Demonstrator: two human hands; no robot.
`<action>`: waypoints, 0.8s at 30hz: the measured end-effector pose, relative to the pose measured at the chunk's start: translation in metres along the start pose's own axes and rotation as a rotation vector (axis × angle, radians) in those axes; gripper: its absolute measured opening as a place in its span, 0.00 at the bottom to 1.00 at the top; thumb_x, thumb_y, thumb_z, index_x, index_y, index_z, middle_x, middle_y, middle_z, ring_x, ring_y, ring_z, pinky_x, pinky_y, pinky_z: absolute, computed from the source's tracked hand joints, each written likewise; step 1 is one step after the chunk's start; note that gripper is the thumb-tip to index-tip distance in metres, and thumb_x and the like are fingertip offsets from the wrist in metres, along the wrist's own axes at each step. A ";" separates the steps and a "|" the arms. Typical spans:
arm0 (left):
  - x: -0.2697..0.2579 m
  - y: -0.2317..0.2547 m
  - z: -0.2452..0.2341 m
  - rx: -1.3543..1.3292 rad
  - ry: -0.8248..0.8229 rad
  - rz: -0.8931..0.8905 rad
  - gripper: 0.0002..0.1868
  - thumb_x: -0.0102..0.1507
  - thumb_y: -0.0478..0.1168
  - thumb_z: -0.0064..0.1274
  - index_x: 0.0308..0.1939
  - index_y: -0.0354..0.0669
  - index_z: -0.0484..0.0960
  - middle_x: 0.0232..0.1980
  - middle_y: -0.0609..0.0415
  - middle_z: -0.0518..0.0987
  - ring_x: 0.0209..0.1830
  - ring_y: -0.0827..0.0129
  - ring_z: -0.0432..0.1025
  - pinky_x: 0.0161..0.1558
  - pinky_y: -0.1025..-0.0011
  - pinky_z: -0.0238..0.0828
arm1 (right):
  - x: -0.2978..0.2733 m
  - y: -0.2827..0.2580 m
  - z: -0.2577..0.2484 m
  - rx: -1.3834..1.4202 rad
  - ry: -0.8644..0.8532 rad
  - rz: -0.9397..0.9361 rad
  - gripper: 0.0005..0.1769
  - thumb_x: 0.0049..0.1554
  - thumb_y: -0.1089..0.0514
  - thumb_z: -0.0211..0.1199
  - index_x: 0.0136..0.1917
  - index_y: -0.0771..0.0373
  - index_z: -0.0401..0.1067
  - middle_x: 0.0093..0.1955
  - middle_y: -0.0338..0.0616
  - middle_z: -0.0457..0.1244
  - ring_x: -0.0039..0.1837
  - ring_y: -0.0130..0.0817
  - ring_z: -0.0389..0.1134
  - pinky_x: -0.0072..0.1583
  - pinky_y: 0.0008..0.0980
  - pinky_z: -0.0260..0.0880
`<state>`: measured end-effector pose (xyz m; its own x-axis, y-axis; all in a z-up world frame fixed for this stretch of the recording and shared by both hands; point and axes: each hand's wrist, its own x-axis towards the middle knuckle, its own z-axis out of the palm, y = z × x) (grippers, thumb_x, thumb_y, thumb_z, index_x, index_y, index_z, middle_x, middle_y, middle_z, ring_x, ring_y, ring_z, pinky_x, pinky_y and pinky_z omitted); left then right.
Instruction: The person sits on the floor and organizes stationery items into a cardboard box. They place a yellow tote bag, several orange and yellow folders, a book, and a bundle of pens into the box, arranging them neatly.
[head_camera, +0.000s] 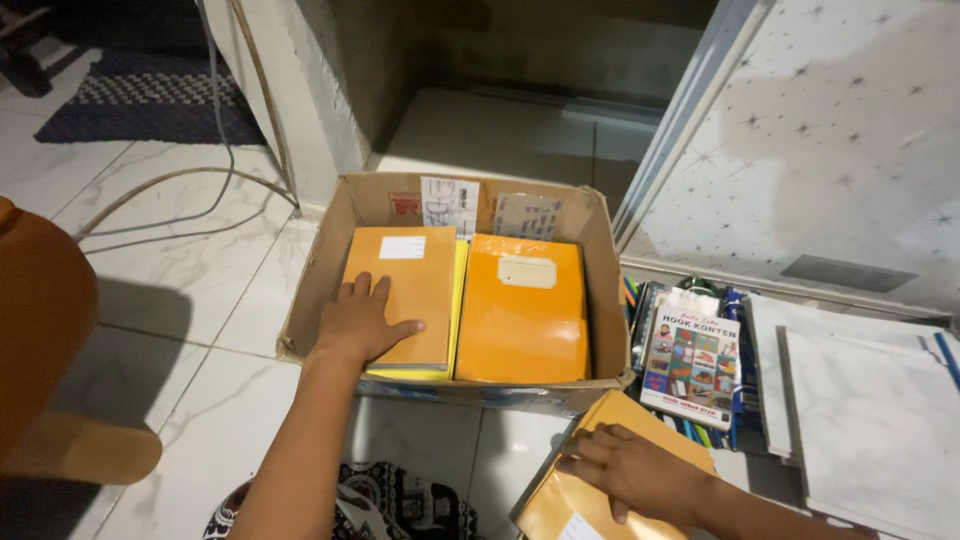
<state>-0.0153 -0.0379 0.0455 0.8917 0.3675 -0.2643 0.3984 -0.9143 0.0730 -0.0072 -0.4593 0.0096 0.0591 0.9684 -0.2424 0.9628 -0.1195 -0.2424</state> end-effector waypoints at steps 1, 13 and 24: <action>0.000 0.001 -0.001 0.008 -0.003 -0.002 0.58 0.55 0.78 0.50 0.79 0.52 0.53 0.81 0.51 0.52 0.80 0.54 0.49 0.69 0.50 0.59 | 0.001 0.001 -0.003 -0.002 -0.064 0.064 0.52 0.38 0.54 0.78 0.72 0.63 0.59 0.70 0.51 0.57 0.72 0.52 0.55 0.69 0.50 0.53; 0.002 -0.002 -0.005 -0.006 0.021 0.005 0.55 0.53 0.77 0.53 0.77 0.54 0.59 0.79 0.51 0.57 0.78 0.53 0.53 0.69 0.51 0.59 | 0.018 -0.031 -0.113 0.228 0.614 0.026 0.17 0.50 0.61 0.67 0.54 0.56 0.78 0.43 0.45 0.72 0.43 0.40 0.75 0.45 0.38 0.74; 0.001 0.001 -0.011 -0.054 -0.011 -0.020 0.58 0.50 0.77 0.57 0.76 0.52 0.60 0.78 0.50 0.56 0.79 0.52 0.49 0.70 0.45 0.55 | 0.146 0.143 -0.055 0.067 0.341 1.200 0.47 0.66 0.52 0.52 0.92 0.60 0.37 0.60 0.72 0.65 0.55 0.57 0.73 0.59 0.48 0.72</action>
<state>-0.0118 -0.0370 0.0557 0.8809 0.3836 -0.2772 0.4277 -0.8961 0.1189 0.1535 -0.3226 -0.0088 0.9649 0.2468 -0.0899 0.2393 -0.9670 -0.0871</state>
